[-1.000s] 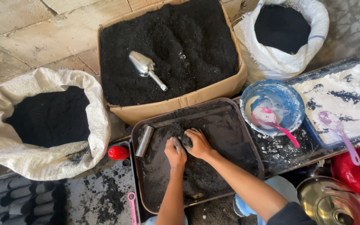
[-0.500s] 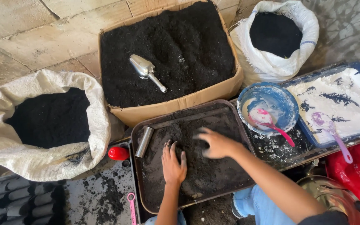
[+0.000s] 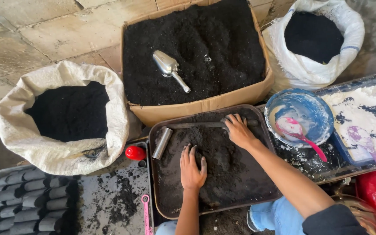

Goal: Manually producing small cylindrical briquettes by filling a metal mold with black powder, compressing it with a rod, and extruding the finished product.

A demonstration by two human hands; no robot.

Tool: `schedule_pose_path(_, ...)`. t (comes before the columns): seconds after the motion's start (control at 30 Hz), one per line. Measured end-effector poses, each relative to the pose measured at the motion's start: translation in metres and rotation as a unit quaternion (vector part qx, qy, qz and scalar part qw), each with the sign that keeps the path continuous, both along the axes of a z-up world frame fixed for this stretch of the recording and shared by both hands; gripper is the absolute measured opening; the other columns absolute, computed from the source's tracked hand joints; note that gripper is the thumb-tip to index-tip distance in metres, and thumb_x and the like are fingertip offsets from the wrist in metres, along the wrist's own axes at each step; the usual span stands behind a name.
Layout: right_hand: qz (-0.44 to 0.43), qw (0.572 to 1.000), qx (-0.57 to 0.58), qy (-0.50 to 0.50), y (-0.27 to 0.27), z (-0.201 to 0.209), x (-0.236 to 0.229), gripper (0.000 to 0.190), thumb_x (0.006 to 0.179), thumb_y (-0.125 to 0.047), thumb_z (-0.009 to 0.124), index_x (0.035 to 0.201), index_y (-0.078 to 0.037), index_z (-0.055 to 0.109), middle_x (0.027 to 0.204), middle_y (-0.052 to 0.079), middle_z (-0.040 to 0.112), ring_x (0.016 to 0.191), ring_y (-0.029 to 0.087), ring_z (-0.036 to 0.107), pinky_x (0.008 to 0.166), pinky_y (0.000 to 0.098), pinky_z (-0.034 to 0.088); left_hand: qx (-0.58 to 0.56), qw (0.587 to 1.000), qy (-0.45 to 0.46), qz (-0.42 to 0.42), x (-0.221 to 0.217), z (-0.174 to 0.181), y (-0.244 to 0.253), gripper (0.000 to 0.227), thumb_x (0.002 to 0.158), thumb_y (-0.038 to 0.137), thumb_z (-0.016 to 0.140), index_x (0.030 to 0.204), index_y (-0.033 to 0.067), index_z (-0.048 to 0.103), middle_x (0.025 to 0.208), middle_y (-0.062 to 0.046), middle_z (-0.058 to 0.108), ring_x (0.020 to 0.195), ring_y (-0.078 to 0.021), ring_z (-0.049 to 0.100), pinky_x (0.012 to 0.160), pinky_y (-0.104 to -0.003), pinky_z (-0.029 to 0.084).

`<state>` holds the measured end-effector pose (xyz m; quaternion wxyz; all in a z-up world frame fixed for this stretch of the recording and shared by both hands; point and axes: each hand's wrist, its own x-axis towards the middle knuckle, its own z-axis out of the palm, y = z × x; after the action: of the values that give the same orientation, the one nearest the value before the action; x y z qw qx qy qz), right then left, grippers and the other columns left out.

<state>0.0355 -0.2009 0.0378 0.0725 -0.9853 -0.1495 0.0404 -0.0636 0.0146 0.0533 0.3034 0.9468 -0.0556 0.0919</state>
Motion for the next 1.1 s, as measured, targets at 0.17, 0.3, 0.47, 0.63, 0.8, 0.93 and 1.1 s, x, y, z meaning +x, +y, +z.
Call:
schedule_pose_path(0.17, -0.01, 1.0, 0.029, -0.005, 0.009, -0.003, -0.032, 0.036, 0.073, -0.002, 0.056, 0.109, 0.001, 0.053, 0.115, 0.016, 0.042, 0.114, 0.035, 0.036, 0.086, 0.0613, 0.038, 0.023, 0.999, -0.035, 0.008, -0.003, 0.008, -0.002, 0.052, 0.082, 0.03, 0.049, 0.129, 0.0122, 0.035, 0.138, -0.017, 0.025, 0.127, -0.034, 0.026, 0.101, -0.045, 0.027)
schedule_pose_path(0.3, -0.032, 0.998, 0.054, -0.011, 0.019, 0.012, -0.058, 0.038, 0.071, 0.0, 0.055, 0.109, -0.001, 0.052, 0.11, 0.014, 0.042, 0.11, 0.033, 0.037, 0.082, 0.0619, 0.039, 0.043, 0.999, -0.008, 0.022, -0.003, 0.01, -0.003, 0.057, 0.083, 0.031, 0.046, 0.134, 0.0134, 0.028, 0.142, -0.018, 0.017, 0.13, -0.0349, 0.019, 0.099, -0.048, 0.029)
schedule_pose_path(0.47, -0.036, 0.996, 0.063, 0.043, 0.017, 0.016, -0.05, 0.034, 0.075, -0.002, 0.054, 0.109, -0.003, 0.053, 0.112, 0.012, 0.041, 0.113, 0.033, 0.034, 0.085, 0.0621, 0.036, 0.036, 0.997, 0.061, 0.018, -0.003, 0.02, -0.005, 0.058, 0.086, 0.031, 0.041, 0.137, 0.0134, 0.022, 0.145, -0.015, 0.011, 0.132, -0.0316, 0.016, 0.098, -0.051, 0.029)
schedule_pose_path(0.63, -0.025, 0.992, 0.1, 0.068, 0.01, 0.019, -0.025, 0.035, 0.074, -0.003, 0.055, 0.108, -0.001, 0.053, 0.117, 0.016, 0.041, 0.118, 0.038, 0.03, 0.086, 0.0685, 0.03, 0.047, 0.995, 0.094, -0.002, -0.001, 0.024, -0.006, 0.053, 0.088, 0.031, 0.037, 0.137, 0.0179, 0.023, 0.146, -0.011, 0.012, 0.133, -0.0283, 0.015, 0.097, -0.052, 0.029)
schedule_pose_path(0.8, 0.0, 0.994, 0.095, 0.052, 0.011, 0.028, 0.01, 0.034, 0.076, -0.001, 0.052, 0.11, -0.001, 0.055, 0.119, 0.016, 0.041, 0.117, 0.038, 0.031, 0.089, 0.0659, 0.031, 0.052, 0.994, 0.1, -0.001, 0.0, 0.025, -0.006, 0.053, 0.087, 0.032, 0.036, 0.137, 0.0178, 0.023, 0.145, -0.01, 0.013, 0.133, -0.0265, 0.017, 0.097, -0.052, 0.03)
schedule_pose_path(0.93, -0.007, 0.994, 0.1, 0.047, 0.009, 0.029, 0.023, 0.028, 0.076, -0.004, 0.053, 0.104, -0.006, 0.058, 0.114, 0.012, 0.045, 0.113, 0.034, 0.037, 0.089, 0.0626, 0.033, 0.066, 0.993, 0.099, -0.003, 0.0, 0.023, -0.005, 0.054, 0.087, 0.032, 0.036, 0.136, 0.017, 0.023, 0.145, -0.01, 0.014, 0.132, -0.0264, 0.018, 0.097, -0.053, 0.031)
schedule_pose_path(1.1, 0.001, 0.989, 0.138, 0.059, 0.008, 0.043, 0.013, 0.022, 0.08, -0.003, 0.051, 0.098, -0.008, 0.061, 0.11, 0.012, 0.05, 0.112, 0.034, 0.041, 0.091, 0.0636, 0.032, 0.075, 0.992, 0.103, -0.004, 0.0, 0.022, -0.005, 0.054, 0.086, 0.033, 0.036, 0.136, 0.0162, 0.024, 0.144, -0.01, 0.016, 0.132, -0.0272, 0.02, 0.096, -0.054, 0.031)
